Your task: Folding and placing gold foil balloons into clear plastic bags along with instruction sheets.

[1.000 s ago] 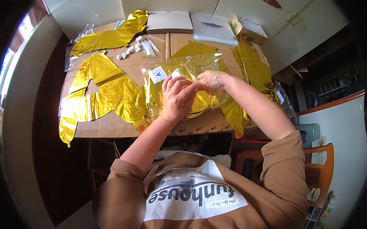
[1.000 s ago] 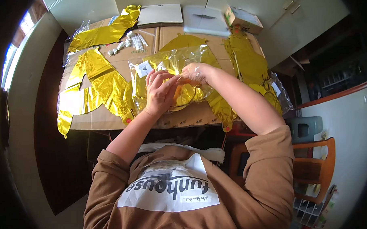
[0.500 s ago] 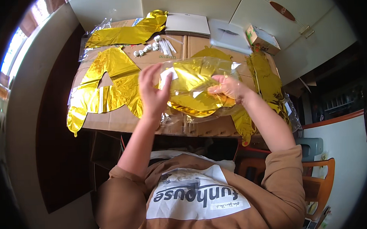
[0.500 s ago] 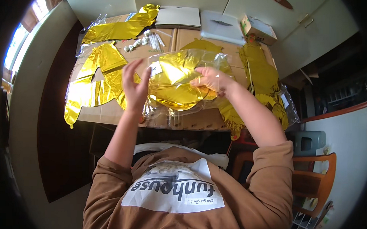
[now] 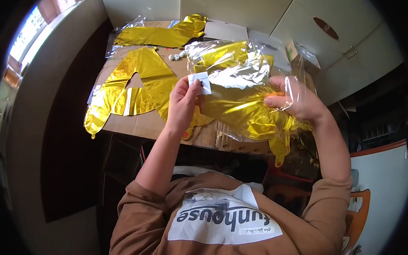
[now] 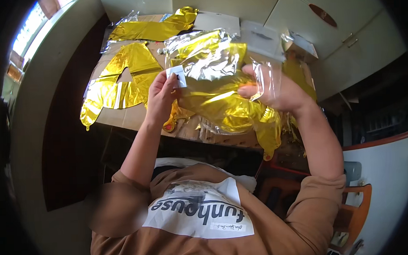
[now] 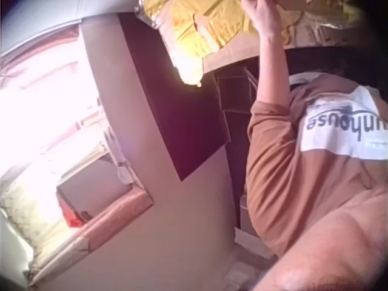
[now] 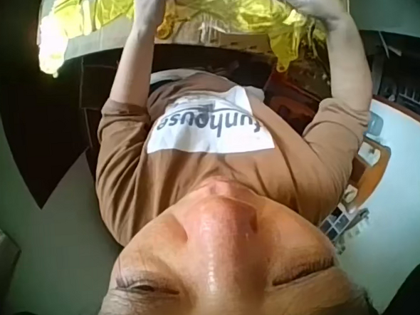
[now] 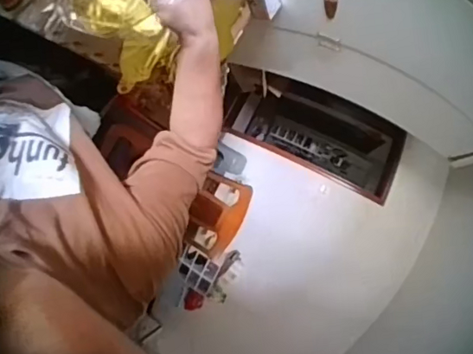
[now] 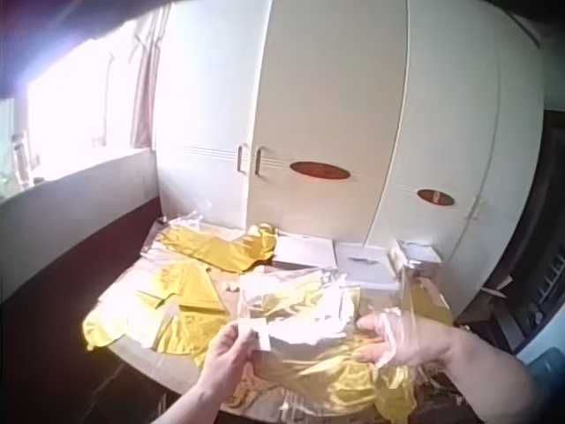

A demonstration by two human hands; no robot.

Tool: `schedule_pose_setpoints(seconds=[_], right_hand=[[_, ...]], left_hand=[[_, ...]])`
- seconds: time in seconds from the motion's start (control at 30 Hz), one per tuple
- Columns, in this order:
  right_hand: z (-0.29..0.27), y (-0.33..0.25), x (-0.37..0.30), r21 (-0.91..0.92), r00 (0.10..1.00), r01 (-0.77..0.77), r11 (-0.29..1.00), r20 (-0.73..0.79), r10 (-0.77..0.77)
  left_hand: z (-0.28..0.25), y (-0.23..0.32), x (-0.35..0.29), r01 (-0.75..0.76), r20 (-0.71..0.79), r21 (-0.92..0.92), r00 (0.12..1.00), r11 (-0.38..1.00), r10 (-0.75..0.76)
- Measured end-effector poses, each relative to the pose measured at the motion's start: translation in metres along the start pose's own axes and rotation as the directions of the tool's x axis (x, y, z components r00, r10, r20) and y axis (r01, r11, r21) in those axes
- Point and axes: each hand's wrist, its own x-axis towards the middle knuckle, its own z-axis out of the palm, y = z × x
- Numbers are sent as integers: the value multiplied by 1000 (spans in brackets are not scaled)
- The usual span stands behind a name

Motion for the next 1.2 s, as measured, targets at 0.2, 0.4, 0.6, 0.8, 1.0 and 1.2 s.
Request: schedule_pose_setpoints(seconds=[0.2, 0.4, 0.6, 0.8, 1.0, 1.2], right_hand=[[20, -17, -20, 67, 992, -123, 990, 11, 123], [22, -56, -42, 415, 990, -120, 902, 118, 77], [7, -54, -61, 465, 992, -125, 876, 60, 110], [0, -54, -92, 321, 984, -179, 930, 58, 170], [-22, -10, -136, 328, 987, -86, 941, -101, 125], [-15, 63, -119, 585, 917, 140, 799, -381, 118]], left_hand=[[2, 4, -25, -87, -207, 99, 973, 991, 106], [-11, 4, -42, -73, -297, 143, 948, 987, 113], [-37, 21, -44, -162, -269, 280, 933, 946, 239], [-69, 59, -46, -157, -232, 494, 924, 855, 304], [-118, 104, -77, -55, -252, 556, 940, 830, 231], [-184, 158, -135, 120, -396, 600, 903, 791, 164]])
